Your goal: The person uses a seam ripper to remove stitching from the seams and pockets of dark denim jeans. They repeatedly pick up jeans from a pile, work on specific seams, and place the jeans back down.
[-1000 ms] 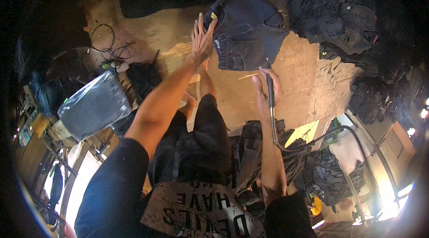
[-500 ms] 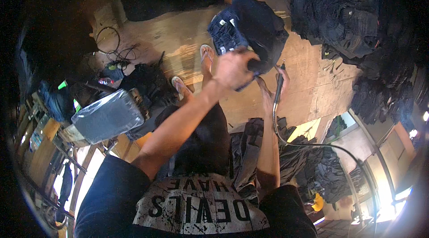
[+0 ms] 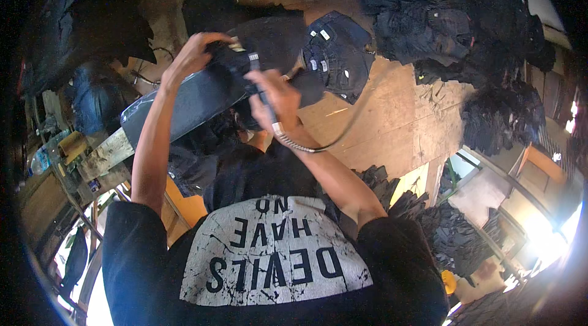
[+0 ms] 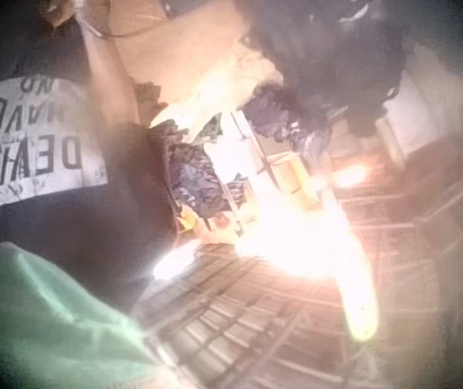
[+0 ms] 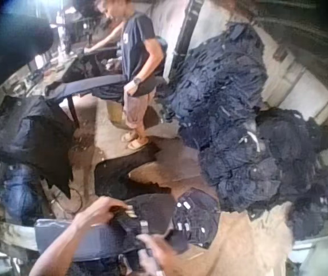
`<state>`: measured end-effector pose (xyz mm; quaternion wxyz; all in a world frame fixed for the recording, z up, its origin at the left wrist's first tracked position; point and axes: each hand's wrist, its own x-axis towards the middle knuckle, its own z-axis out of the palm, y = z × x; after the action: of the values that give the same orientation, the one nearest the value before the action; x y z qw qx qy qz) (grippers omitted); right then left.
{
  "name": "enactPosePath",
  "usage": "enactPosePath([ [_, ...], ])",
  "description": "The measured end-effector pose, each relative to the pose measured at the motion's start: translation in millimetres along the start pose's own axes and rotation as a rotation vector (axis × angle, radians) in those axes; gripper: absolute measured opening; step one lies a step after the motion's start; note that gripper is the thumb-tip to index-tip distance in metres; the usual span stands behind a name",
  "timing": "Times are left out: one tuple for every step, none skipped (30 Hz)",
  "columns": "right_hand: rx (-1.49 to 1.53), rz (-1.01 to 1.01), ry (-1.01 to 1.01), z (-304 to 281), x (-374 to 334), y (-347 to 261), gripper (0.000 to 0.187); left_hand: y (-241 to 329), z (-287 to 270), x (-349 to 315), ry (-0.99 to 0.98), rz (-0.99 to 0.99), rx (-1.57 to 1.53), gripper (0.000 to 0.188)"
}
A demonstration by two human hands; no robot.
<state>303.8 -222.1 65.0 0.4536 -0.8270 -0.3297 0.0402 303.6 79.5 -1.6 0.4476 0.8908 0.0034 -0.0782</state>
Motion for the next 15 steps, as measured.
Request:
enactPosePath([
  [0.084, -0.064, -0.016, 20, -5, -29, 0.050, -4, -15, -40, 0.069, -0.029, 0.014, 0.065],
  [0.162, -0.112, -0.060, 40, -12, -56, 0.050, -9, -25, -82, 0.153, -0.018, 0.022, 0.066],
  [0.193, -0.120, -0.145, 60, -19, -79, 0.047, -17, -34, -123, 0.220, -0.089, -0.021, 0.066],
  [0.221, -0.119, -0.243, 79, -26, -101, 0.045, -28, -42, -162, 0.301, -0.114, -0.055, 0.066],
  [0.284, -0.183, -0.296, 101, -32, -120, 0.044, -42, -51, -195, 0.374, -0.151, -0.030, 0.065],
  [0.351, -0.250, -0.347, 122, -36, -137, 0.044, -55, -58, -227, 0.443, -0.211, 0.041, 0.065],
  [0.393, -0.307, -0.378, 145, -39, -153, 0.043, -67, -63, -254, 0.514, -0.192, 0.101, 0.064],
  [0.400, -0.333, -0.459, 160, -43, -165, 0.043, -73, -67, -280, 0.568, -0.192, 0.220, 0.063],
  [0.530, -0.315, -0.506, 168, -45, -169, 0.044, -74, -68, -300, 0.575, -0.198, 0.399, 0.065],
  [0.551, -0.304, -0.529, 174, -43, -168, 0.042, -69, -64, -314, 0.621, -0.293, 0.477, 0.072],
  [0.559, -0.394, -0.436, 175, -39, -161, 0.040, -57, -62, -328, 0.690, -0.330, 0.501, 0.075],
  [0.529, -0.441, -0.412, 171, -34, -148, 0.038, -41, -55, -338, 0.689, -0.469, 0.566, 0.078],
  [0.445, -0.485, -0.363, 164, -24, -130, 0.039, -19, -40, -344, 0.805, -0.515, 0.557, 0.074],
  [0.356, -0.537, -0.321, 155, -11, -109, 0.039, 1, -22, -344, 0.930, -0.453, 0.397, 0.064],
  [0.267, -0.522, -0.355, 150, 4, -89, 0.042, 17, -1, -330, 0.979, -0.360, 0.359, 0.055],
])
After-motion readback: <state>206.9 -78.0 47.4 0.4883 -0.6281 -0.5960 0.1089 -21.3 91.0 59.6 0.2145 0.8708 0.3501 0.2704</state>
